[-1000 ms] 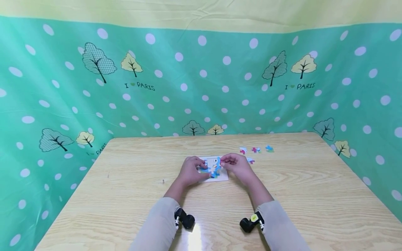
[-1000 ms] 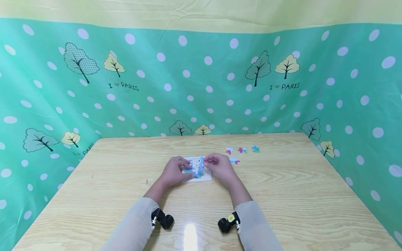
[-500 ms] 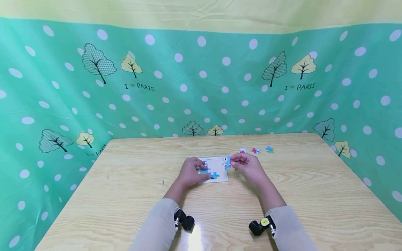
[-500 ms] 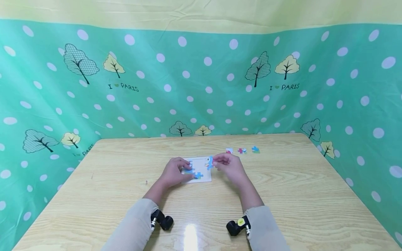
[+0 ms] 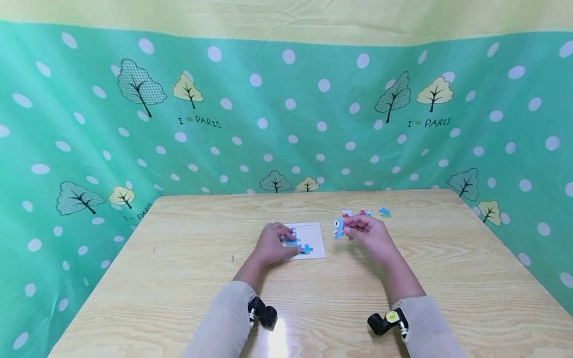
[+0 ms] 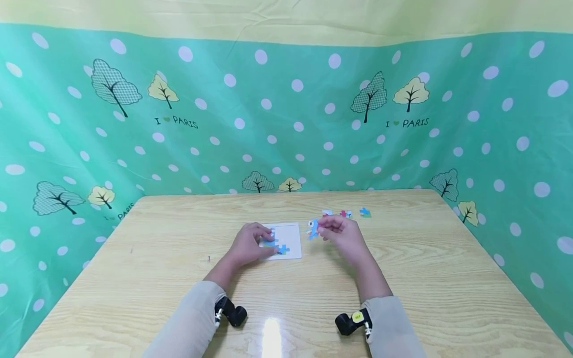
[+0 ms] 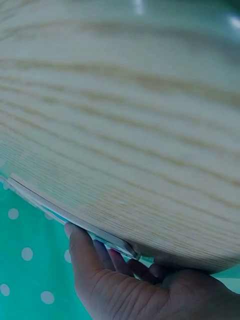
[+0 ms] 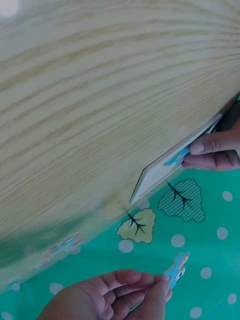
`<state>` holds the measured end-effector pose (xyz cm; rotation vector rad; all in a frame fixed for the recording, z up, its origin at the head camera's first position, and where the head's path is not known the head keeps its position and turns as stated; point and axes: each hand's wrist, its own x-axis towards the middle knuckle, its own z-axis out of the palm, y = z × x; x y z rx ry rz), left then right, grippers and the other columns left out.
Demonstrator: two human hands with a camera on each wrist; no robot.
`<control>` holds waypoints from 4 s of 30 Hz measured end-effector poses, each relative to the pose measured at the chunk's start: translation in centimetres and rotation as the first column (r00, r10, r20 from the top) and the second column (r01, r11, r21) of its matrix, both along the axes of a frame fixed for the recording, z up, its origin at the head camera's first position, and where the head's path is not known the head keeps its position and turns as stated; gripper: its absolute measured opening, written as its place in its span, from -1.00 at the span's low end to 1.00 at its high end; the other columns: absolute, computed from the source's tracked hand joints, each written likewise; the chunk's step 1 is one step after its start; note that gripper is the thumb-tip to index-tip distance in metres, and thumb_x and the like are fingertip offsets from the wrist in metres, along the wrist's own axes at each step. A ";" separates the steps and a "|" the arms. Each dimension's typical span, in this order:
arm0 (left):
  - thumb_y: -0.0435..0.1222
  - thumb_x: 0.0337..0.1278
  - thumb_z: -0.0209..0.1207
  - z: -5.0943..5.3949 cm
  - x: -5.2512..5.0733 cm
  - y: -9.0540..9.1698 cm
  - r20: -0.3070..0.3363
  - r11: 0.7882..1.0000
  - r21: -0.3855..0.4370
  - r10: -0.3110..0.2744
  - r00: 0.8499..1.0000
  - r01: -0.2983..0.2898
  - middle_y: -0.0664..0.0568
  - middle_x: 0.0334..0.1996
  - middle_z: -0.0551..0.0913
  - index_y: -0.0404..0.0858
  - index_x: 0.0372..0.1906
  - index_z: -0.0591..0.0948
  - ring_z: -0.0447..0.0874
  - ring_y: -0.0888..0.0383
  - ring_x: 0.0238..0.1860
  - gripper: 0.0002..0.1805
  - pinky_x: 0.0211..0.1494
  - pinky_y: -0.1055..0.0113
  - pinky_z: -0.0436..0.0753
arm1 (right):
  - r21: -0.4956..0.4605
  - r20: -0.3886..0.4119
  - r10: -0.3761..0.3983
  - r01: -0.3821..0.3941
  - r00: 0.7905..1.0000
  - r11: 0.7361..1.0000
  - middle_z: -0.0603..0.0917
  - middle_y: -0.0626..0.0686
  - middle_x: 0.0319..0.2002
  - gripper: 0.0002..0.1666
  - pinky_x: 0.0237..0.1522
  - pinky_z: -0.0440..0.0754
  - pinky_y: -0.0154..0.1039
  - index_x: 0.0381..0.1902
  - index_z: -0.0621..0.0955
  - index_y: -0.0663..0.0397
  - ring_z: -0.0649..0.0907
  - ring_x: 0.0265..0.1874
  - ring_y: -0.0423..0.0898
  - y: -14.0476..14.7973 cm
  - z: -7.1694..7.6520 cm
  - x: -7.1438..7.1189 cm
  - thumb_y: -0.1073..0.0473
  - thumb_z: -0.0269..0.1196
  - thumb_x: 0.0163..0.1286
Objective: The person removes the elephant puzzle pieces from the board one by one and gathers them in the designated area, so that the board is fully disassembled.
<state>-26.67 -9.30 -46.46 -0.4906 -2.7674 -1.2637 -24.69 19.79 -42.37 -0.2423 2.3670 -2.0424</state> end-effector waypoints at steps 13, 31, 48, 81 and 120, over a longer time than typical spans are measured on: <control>-0.19 -0.07 0.61 0.3 -0.2 0.0 0.006 1.000 -0.006 0.012 1.000 -0.012 0.02 0.00 0.70 -0.17 -0.32 0.81 0.49 -0.02 0.17 -0.77 0.27 0.06 0.48 | -0.039 -0.049 -0.036 0.034 0.998 0.999 0.70 -0.07 -0.27 -0.80 -0.16 0.71 -0.33 -0.03 0.61 0.48 0.68 -0.27 -0.20 2.9 0.3 0.1 0.42 0.27 0.46; -0.16 -0.06 0.61 0.2 0.0 -0.1 0.020 1.000 -0.009 0.017 1.000 -0.017 0.04 0.01 0.69 -0.14 -0.32 0.81 0.49 0.00 0.17 -0.77 0.24 0.05 0.51 | 0.001 -0.001 -0.137 0.137 0.991 0.991 0.68 -0.07 -0.25 -0.77 -0.13 0.72 -0.28 0.02 0.64 0.38 0.66 -0.28 -0.15 6.9 0.3 0.2 0.33 0.27 0.51; -0.20 -0.07 0.61 0.3 0.2 0.1 0.014 1.000 0.008 0.020 1.000 -0.020 0.04 -0.01 0.70 -0.15 -0.34 0.80 0.49 0.01 0.15 -0.78 0.21 0.09 0.52 | 0.093 0.062 -0.136 0.130 0.989 0.987 0.68 -0.12 -0.24 -0.59 -0.16 0.72 -0.35 0.19 0.51 0.57 0.68 -0.30 -0.24 8.5 -1.2 -1.7 0.36 0.24 0.51; -0.18 -0.04 0.60 0.2 0.2 0.0 0.025 1.000 0.009 0.015 1.000 -0.015 0.05 0.01 0.69 -0.14 -0.32 0.80 0.48 0.01 0.17 -0.79 0.24 0.07 0.51 | 0.461 0.060 -0.119 0.078 0.991 0.884 0.68 0.22 -0.17 -0.64 -0.37 0.65 -0.34 0.21 0.58 0.48 0.61 -0.35 -0.10 8.8 -2.3 -4.4 0.33 0.16 0.58; -0.19 -0.05 0.60 0.2 0.3 0.1 0.018 1.000 0.006 0.016 1.000 -0.016 0.04 0.01 0.70 -0.14 -0.33 0.79 0.48 0.00 0.18 -0.78 0.25 0.05 0.50 | 0.318 -0.108 -0.037 0.070 0.993 0.946 0.67 0.12 -0.13 -0.55 -0.13 0.65 -0.33 0.17 0.61 0.40 0.62 -0.18 -0.12 6.6 1.1 -1.5 0.22 0.37 0.44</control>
